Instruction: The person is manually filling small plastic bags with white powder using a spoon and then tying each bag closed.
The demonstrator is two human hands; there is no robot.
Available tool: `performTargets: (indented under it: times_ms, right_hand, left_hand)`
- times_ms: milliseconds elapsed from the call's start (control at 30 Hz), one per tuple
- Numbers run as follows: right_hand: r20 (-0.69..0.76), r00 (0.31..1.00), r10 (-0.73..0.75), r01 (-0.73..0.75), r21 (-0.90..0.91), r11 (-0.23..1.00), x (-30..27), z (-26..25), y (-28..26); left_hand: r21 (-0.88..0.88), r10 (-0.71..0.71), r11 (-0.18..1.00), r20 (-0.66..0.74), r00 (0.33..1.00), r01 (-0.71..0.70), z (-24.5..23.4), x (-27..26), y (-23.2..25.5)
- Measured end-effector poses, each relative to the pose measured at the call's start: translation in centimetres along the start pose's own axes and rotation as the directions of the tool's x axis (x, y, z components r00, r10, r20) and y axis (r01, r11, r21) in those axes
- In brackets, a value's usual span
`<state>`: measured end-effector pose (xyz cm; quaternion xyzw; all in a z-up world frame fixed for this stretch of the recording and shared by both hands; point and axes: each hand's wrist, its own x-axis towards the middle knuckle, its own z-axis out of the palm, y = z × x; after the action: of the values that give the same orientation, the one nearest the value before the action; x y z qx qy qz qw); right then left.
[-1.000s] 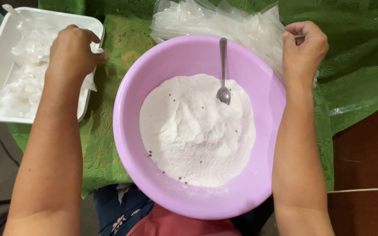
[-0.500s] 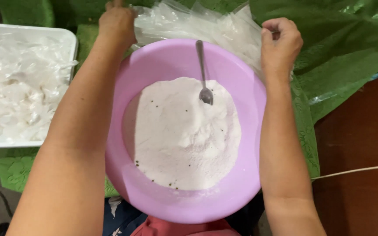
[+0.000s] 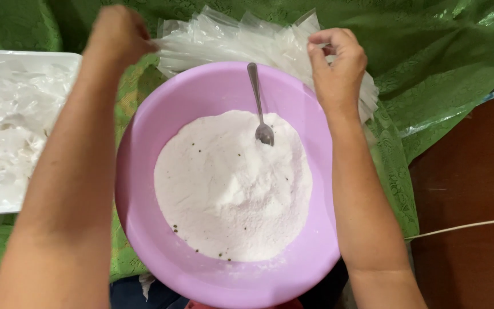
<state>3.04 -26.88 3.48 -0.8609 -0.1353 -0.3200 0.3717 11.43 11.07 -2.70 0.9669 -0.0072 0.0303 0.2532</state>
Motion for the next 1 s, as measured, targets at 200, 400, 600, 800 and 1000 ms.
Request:
performTargets:
  times_ms: [200,400,600,800,1000]
  right_hand:
    - [0.378,0.866,0.327,-0.418,0.189,0.889,-1.6,2.2,-5.9]
    - [0.815,0.480,0.325,-0.874,0.411,0.259,-3.2,4.4,-7.2]
    - [0.665,0.576,0.475,-0.809,0.548,0.214,-3.2,5.0,-4.8]
    - [0.577,0.660,0.480,-0.746,0.579,0.330,-2.4,4.3,-2.9]
    - [0.555,0.698,0.453,-0.688,0.696,0.206,-1.6,2.8,-2.3]
  left_hand:
    - [-0.323,0.083,0.937,-0.163,0.983,-0.132,-6.4,-6.8,3.6]
    - [-0.204,0.491,0.779,-0.388,0.780,-0.592,-2.0,-12.5,11.0]
    - [0.013,0.735,0.677,-0.047,0.676,-0.735,2.3,-18.9,14.0]
    - [-0.145,0.566,0.818,0.380,0.732,-0.557,2.0,-21.1,13.4]
    - [-0.736,0.371,0.676,0.395,0.840,0.047,-3.0,-22.7,11.9]
